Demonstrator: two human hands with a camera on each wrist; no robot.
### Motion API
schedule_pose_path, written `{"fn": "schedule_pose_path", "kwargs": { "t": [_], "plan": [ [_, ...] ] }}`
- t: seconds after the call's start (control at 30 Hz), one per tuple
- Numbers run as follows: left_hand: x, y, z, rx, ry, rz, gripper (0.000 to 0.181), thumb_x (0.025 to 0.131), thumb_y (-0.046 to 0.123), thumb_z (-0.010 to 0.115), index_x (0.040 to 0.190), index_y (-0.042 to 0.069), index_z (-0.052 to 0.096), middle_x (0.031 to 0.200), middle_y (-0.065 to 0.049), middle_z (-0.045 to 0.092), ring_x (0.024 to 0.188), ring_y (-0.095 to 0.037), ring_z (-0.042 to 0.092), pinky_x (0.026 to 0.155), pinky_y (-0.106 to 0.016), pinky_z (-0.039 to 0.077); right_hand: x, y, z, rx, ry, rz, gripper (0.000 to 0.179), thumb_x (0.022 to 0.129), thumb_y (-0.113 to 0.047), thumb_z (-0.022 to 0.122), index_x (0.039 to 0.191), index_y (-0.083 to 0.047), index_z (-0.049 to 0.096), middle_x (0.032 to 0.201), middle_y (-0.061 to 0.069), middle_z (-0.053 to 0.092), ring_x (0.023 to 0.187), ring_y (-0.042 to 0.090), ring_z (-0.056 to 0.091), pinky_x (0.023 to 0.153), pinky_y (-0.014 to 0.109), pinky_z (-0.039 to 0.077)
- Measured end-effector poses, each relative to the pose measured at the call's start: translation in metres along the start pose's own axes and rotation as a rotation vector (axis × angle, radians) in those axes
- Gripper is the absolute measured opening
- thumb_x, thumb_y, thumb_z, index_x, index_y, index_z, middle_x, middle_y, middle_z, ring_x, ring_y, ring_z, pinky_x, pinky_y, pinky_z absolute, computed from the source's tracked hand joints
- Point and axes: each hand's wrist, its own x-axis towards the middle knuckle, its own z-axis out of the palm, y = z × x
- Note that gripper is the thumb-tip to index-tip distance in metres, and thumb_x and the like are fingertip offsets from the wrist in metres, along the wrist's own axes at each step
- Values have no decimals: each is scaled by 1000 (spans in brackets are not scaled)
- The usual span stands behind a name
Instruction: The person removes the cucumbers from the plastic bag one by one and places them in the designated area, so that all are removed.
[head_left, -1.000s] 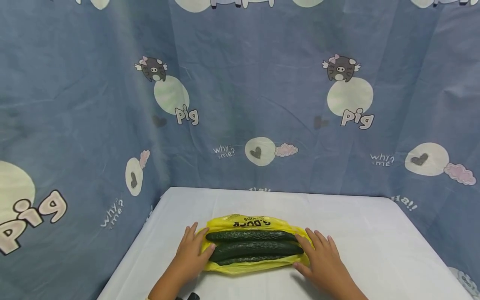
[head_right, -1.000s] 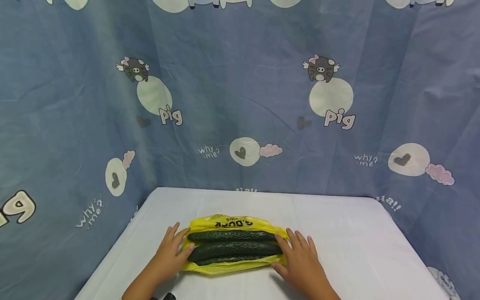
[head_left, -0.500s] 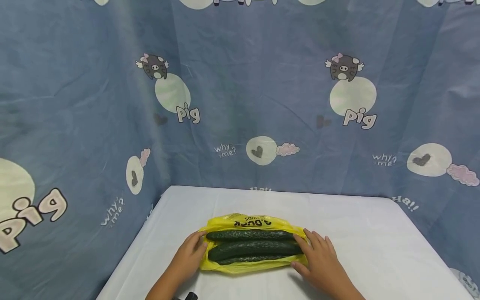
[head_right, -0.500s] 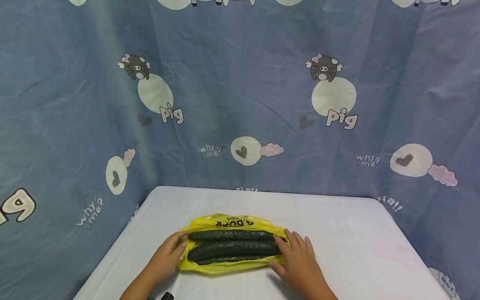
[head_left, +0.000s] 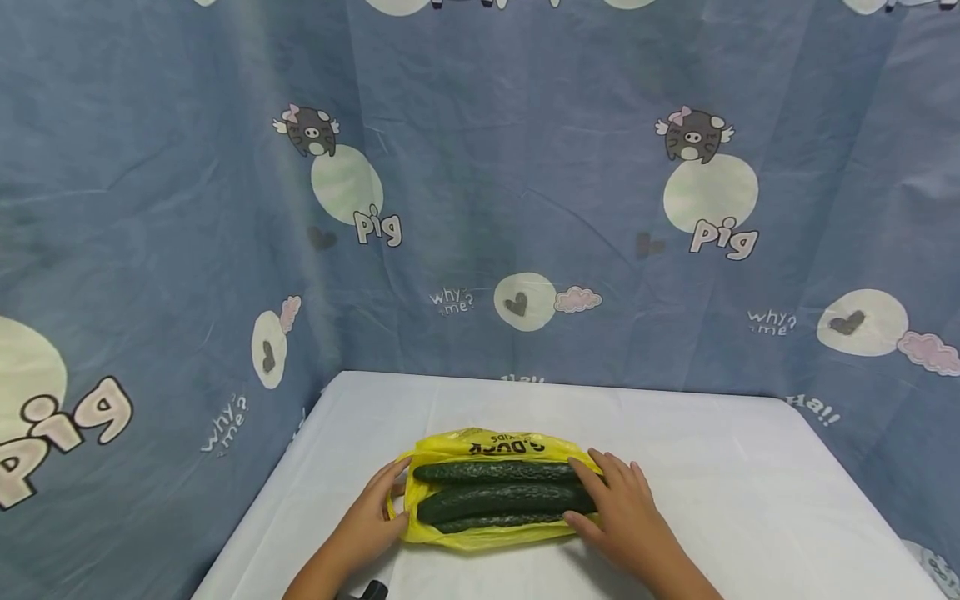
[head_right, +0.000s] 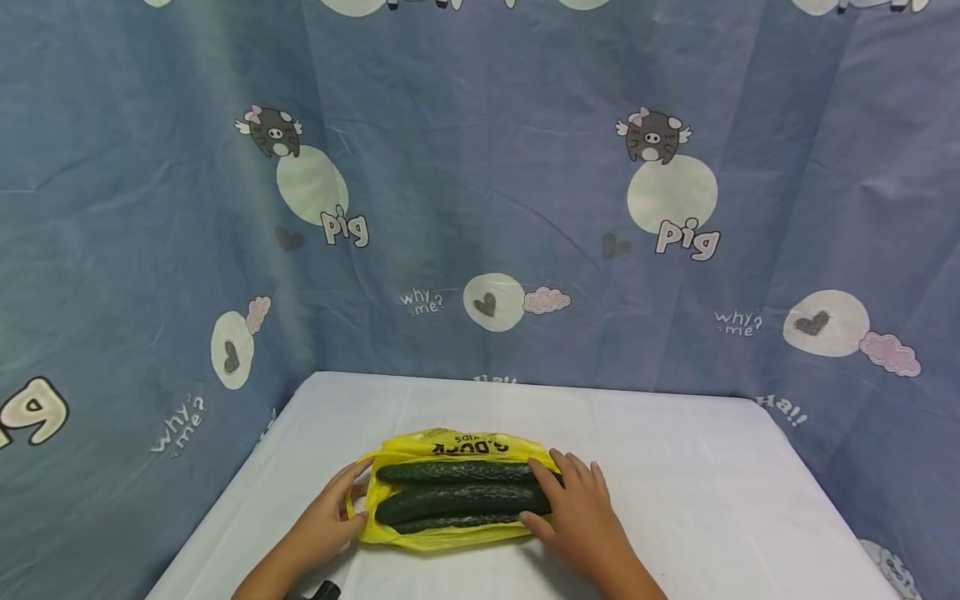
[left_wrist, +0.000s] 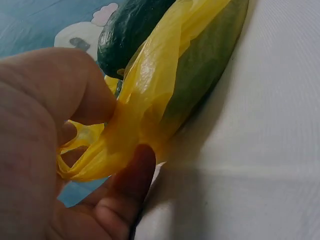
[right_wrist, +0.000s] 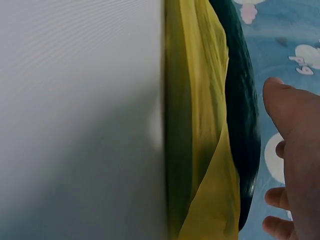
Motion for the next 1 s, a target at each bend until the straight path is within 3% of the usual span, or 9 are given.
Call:
{"fn": "schedule_pose_path", "kwargs": {
  "t": [0.43,0.7,1.0],
  "plan": [
    [0,0,-1,-38,-26,-3,89,84,9,74,162,31,38,170,-9,30,139,-31,56,109,-48,51,17,-23,-3,43,-31,-49,78,91,-63,69,156,-23,50,159,14,47,143,40,45,117,61,35],
    [3,-5,0,-53,-21,3,89,83,8,75,162,32,38,170,-8,31,138,-29,57,106,-44,53,24,-34,1,65,-41,-80,78,91,-64,69,156,-26,49,158,12,47,143,41,46,115,64,37],
    [3,-4,-2,-42,-33,2,90,82,9,75,162,29,39,170,-12,29,139,-32,57,108,-48,51,33,-45,15,56,-102,-75,79,90,-72,62,157,-33,48,159,9,47,143,39,45,113,76,29]
  ]
}}
